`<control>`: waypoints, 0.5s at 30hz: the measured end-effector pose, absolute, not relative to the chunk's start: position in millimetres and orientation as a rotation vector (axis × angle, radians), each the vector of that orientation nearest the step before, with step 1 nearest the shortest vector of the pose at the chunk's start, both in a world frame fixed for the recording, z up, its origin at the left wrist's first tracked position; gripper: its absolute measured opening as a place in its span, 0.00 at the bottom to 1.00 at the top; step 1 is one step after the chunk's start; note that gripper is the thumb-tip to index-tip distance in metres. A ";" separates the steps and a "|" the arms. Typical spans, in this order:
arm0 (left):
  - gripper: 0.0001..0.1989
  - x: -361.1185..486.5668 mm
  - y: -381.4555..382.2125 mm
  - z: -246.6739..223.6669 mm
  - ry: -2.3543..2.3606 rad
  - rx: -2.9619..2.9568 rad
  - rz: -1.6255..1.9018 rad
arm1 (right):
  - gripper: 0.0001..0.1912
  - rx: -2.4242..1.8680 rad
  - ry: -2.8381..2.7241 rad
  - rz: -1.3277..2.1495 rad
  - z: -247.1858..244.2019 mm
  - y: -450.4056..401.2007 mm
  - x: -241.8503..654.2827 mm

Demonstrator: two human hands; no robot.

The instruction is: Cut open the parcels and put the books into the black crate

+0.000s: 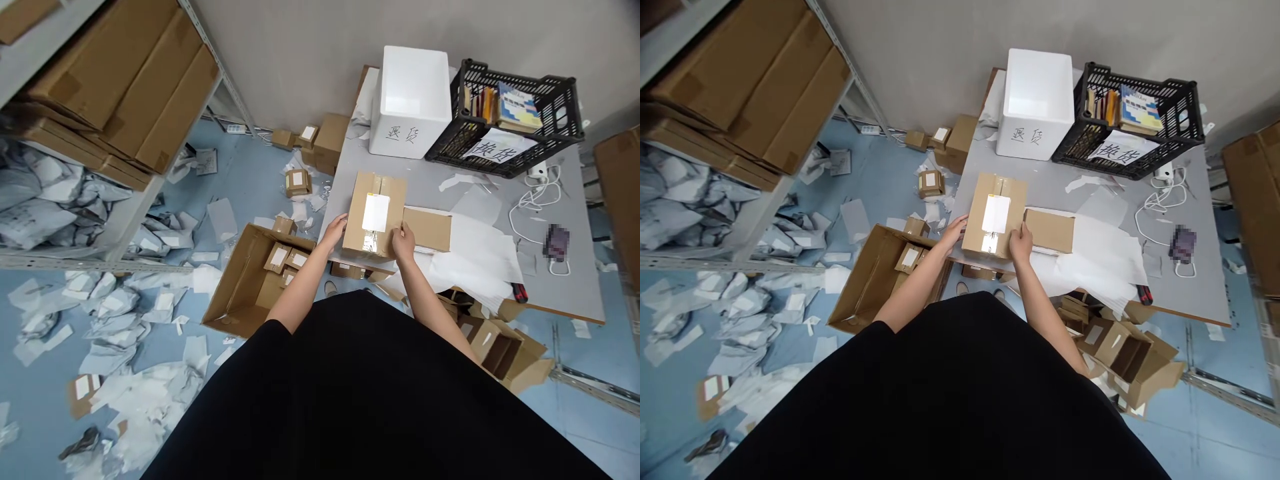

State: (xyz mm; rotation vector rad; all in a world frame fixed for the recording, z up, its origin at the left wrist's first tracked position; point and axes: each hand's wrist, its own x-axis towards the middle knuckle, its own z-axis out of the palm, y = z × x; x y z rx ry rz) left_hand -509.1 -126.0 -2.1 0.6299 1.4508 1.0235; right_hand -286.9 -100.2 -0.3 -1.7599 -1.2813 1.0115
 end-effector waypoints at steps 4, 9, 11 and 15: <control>0.24 -518.0 -138.9 -3.0 1.600 0.546 1.047 | 0.25 -1.635 -1.360 0.847 22.5 -99.6 -307.1; 0.21 -545.8 -174.5 -16.3 1.708 0.325 1.202 | 0.23 -1.348 -1.575 1.246 34.0 -102.5 -361.3; 0.20 -559.6 -201.1 -24.4 1.749 0.195 1.305 | 0.23 -1.264 -1.671 1.421 27.9 -109.3 -389.0; 0.20 -578.0 -272.8 -41.3 1.833 -0.124 1.459 | 0.23 -1.090 -1.929 1.701 7.5 -133.0 -442.8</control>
